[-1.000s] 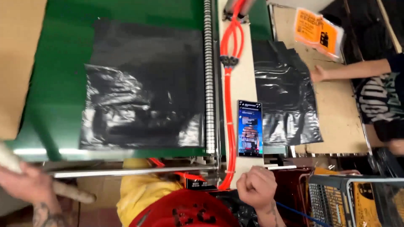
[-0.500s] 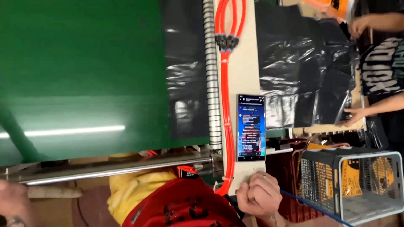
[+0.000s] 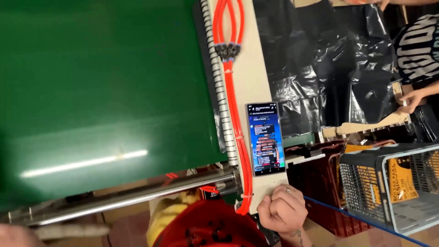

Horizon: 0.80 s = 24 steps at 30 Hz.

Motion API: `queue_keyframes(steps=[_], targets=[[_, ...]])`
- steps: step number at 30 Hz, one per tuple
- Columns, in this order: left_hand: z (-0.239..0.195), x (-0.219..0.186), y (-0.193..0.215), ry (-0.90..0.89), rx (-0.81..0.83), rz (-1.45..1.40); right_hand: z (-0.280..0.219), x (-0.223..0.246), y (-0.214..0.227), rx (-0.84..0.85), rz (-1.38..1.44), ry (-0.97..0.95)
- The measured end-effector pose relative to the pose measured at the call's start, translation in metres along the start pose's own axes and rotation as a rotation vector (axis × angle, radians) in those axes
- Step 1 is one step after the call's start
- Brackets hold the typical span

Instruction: Using a stick to guide and flatten black plastic bags as they are produced by a machine and move along a conveyor belt.

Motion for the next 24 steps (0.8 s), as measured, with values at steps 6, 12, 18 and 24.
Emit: queue_keyframes(steps=[6,12,18,24], targets=[[0.002,-0.017,0.089,0.021,-0.052,-0.543,-0.001,0.005,-0.005,0.035,0.029,0.055],[0.014,-0.151,0.226,-0.196,0.401,-0.963,-0.006,0.006,-0.001,-0.072,-0.037,0.056],[0.002,-0.265,0.331,-0.562,0.375,-1.184,-0.006,0.008,-0.003,-0.083,-0.115,0.036],[0.009,-0.284,0.347,-0.632,0.754,-1.227,-0.025,-0.026,-0.007,-0.120,-0.201,-0.024]])
Point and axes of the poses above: each hand's wrist, its own z-axis towards the middle knuckle, its own y-axis out of the back of the hand, x = y × z, the point moved 9 cm from there along z, towards the middle knuckle, and after that the axes turned 10 degrees about -y, right-handed, at the moved point
